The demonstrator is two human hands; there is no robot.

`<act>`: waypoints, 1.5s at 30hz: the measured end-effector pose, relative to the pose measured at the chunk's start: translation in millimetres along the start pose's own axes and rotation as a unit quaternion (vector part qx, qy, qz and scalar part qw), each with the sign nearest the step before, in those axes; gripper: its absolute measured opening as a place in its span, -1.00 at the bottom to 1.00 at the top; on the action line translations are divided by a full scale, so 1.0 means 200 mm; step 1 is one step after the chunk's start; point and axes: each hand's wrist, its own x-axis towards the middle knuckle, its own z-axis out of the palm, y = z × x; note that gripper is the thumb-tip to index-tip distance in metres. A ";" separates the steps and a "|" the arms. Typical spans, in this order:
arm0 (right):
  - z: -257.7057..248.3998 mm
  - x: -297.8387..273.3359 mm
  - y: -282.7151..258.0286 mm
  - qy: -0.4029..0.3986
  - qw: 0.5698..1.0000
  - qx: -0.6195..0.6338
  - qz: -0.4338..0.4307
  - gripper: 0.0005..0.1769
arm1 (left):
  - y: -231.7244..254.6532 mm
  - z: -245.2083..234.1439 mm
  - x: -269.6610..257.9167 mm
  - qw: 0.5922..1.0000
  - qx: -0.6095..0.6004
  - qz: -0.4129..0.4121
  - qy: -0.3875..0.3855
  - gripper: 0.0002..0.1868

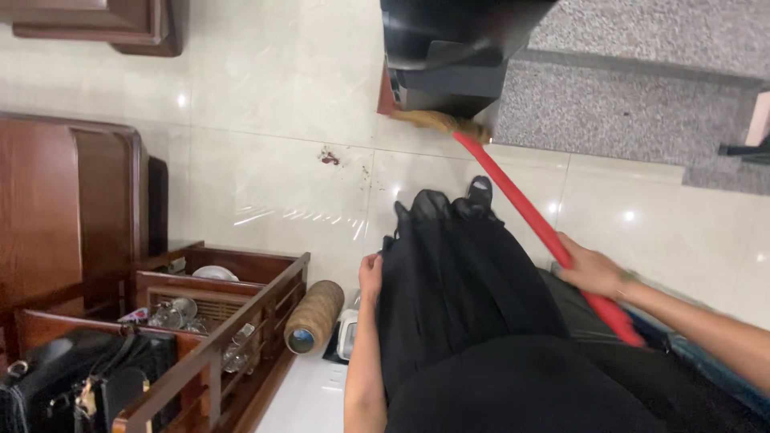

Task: The person sweeps a tiled floor and staircase using a broom and dustpan. They move a small air purifier to sweep underneath it, then sweep debris into the dustpan and empty it into a trash bin. The person continues sweeping the hallway and stairs.

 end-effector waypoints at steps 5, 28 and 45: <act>0.41 0.50 -0.02 0.011 0.991 0.080 -0.107 0.11 | -0.08 -0.09 0.08 0.998 0.053 -0.007 -0.035 -0.62; 0.33 0.31 -0.38 -0.002 0.973 0.203 -0.108 0.02 | -0.05 -0.11 0.09 0.995 0.088 0.013 -0.048 -0.60; 0.12 1.21 -1.58 0.120 0.952 0.194 -0.205 -0.01 | -0.27 -0.24 -0.08 0.996 -0.078 0.015 0.038 -0.64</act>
